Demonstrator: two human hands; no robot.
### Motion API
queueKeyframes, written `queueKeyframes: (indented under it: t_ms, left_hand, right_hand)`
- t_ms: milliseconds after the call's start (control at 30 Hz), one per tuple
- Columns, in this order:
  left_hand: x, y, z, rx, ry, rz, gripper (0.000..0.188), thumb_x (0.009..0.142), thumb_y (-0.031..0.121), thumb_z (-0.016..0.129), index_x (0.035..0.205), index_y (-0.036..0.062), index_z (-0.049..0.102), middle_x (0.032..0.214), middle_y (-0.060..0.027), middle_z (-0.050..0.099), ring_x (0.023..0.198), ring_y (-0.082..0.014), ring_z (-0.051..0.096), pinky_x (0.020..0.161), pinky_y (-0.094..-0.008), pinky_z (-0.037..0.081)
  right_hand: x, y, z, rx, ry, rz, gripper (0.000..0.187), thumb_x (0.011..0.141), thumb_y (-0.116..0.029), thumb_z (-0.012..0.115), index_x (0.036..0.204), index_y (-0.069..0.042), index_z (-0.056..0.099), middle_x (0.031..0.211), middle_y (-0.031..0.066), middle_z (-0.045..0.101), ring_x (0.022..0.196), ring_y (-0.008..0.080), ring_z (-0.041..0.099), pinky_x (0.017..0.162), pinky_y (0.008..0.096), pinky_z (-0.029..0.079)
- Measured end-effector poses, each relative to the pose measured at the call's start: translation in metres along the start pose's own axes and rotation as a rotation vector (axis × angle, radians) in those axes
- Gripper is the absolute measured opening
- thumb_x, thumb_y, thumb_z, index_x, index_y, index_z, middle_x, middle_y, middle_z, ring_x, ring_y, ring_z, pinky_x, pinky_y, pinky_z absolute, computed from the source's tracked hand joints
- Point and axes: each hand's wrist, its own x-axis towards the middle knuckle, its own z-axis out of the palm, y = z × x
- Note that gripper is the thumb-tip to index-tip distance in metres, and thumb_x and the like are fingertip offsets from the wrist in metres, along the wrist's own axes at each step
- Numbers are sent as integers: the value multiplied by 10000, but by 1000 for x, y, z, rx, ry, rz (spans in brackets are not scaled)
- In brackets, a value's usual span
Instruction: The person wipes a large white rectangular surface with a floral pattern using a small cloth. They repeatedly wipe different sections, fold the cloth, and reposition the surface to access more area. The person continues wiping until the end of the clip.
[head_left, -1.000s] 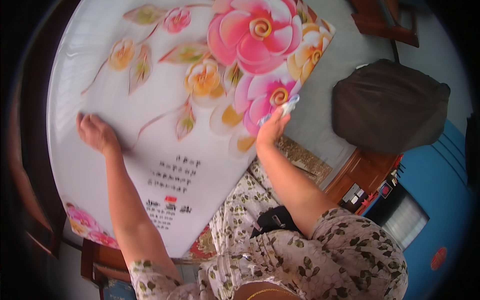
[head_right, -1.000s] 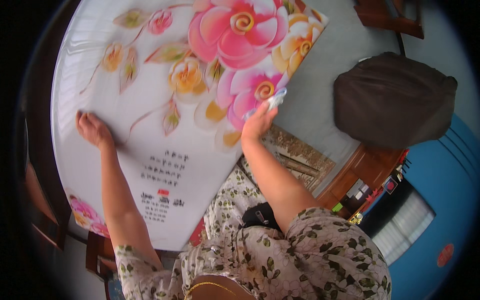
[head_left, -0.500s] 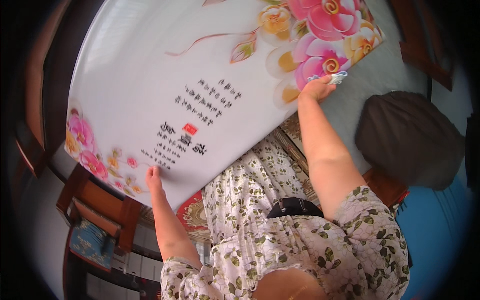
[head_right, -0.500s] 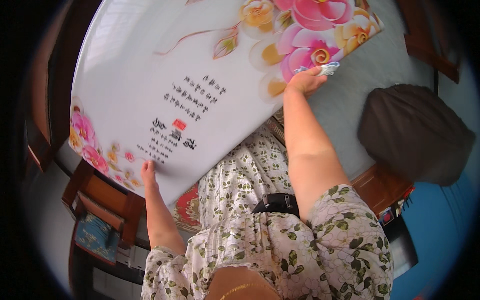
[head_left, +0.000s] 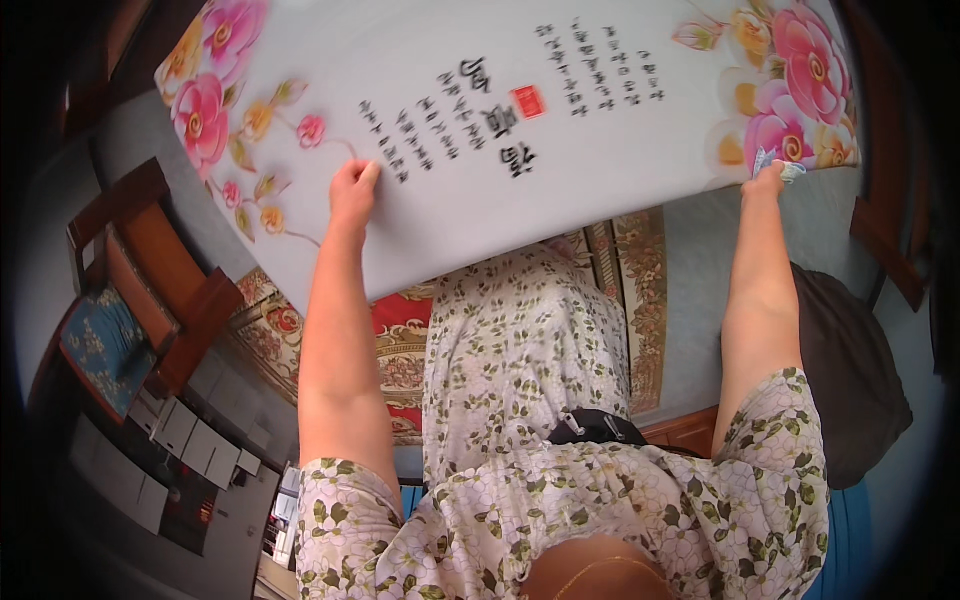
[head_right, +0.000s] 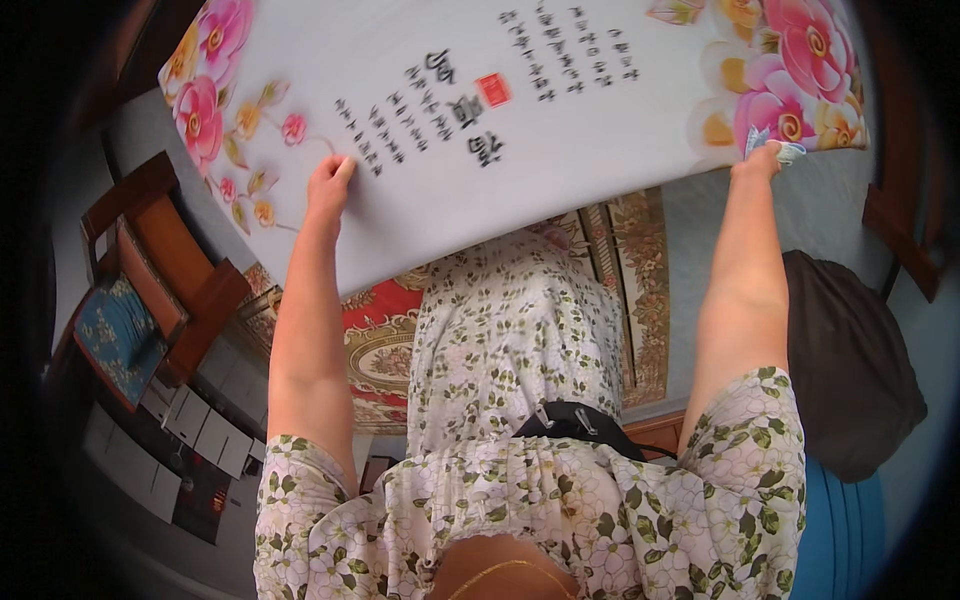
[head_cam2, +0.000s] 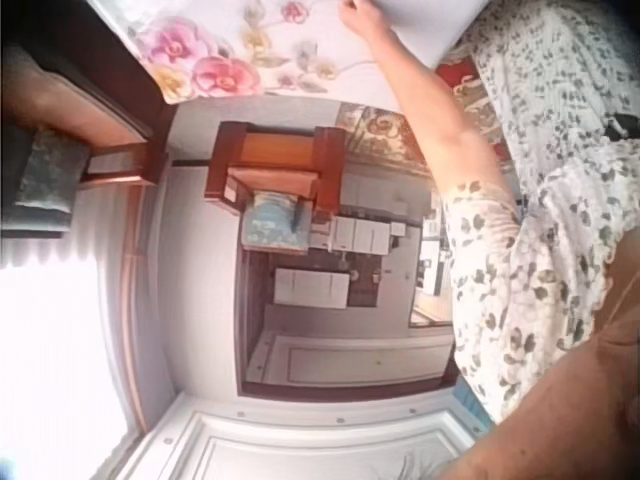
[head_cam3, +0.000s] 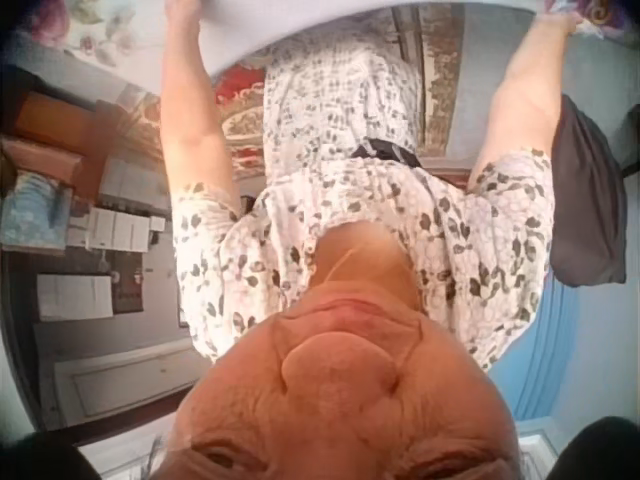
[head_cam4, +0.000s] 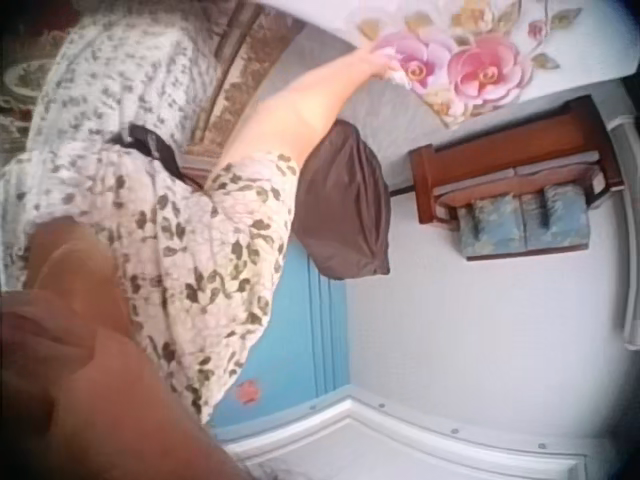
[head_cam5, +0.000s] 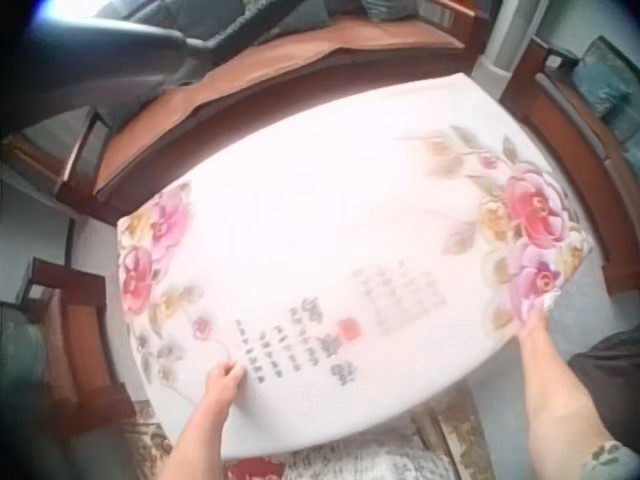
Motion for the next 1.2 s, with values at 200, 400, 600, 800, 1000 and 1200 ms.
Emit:
queueKeyframes:
  t_ms: [200, 400, 600, 800, 1000, 1200]
  left_hand:
    - [0, -11, 7, -42, -23, 142, 215, 860, 239, 591, 926, 42, 646, 978, -95, 525, 898, -197, 525, 812, -322, 446]
    - [1, -22, -13, -374, -323, 193, 213, 878, 245, 591, 911, 38, 628, 914, -21, 582, 846, -132, 522, 778, -277, 426]
    - [-67, -115, -116, -994, -588, -4, 183, 905, 225, 587, 957, 50, 604, 957, -35, 612, 902, -138, 559, 876, -326, 453]
    - [-157, -329, -274, -1183, -37, -334, 180, 930, 205, 572, 1032, 57, 565, 1027, -50, 606, 967, -155, 556, 935, -368, 444]
    - [-210, -418, -322, -1285, 107, -463, 157, 950, 211, 550, 1021, 72, 551, 1026, -51, 611, 932, -146, 564, 892, -343, 457]
    - [-202, -385, -329, -1369, 192, -333, 159, 946, 193, 555, 1037, 63, 553, 1019, -74, 609, 914, -156, 571, 849, -323, 482]
  right_hand:
    - [-130, 71, 5, 78, -21, -14, 550, 897, -338, 458, 1244, 83, 390, 1223, 206, 503, 1017, 313, 576, 853, 419, 517]
    - [-347, 146, 24, 46, -9, 57, 591, 925, -372, 364, 1373, -18, 213, 1374, 224, 352, 1160, 332, 486, 963, 432, 445]
    - [-535, 208, 23, -155, 4, 175, 602, 966, -425, 326, 1394, -22, 198, 1387, 259, 336, 1183, 353, 474, 984, 429, 425]
    - [-691, 275, 18, -265, -135, 300, 553, 979, -409, 333, 1359, -12, 274, 1350, 270, 386, 1206, 340, 458, 1013, 411, 377]
    - [-821, 386, -15, -477, -1183, 1017, 282, 964, -261, 471, 1165, -72, 532, 988, 54, 646, 775, 152, 624, 588, 312, 498]
    - [-832, 196, 33, -387, -1963, 924, 502, 963, -444, 439, 1259, -43, 496, 1091, 82, 639, 882, 145, 639, 663, 291, 542]
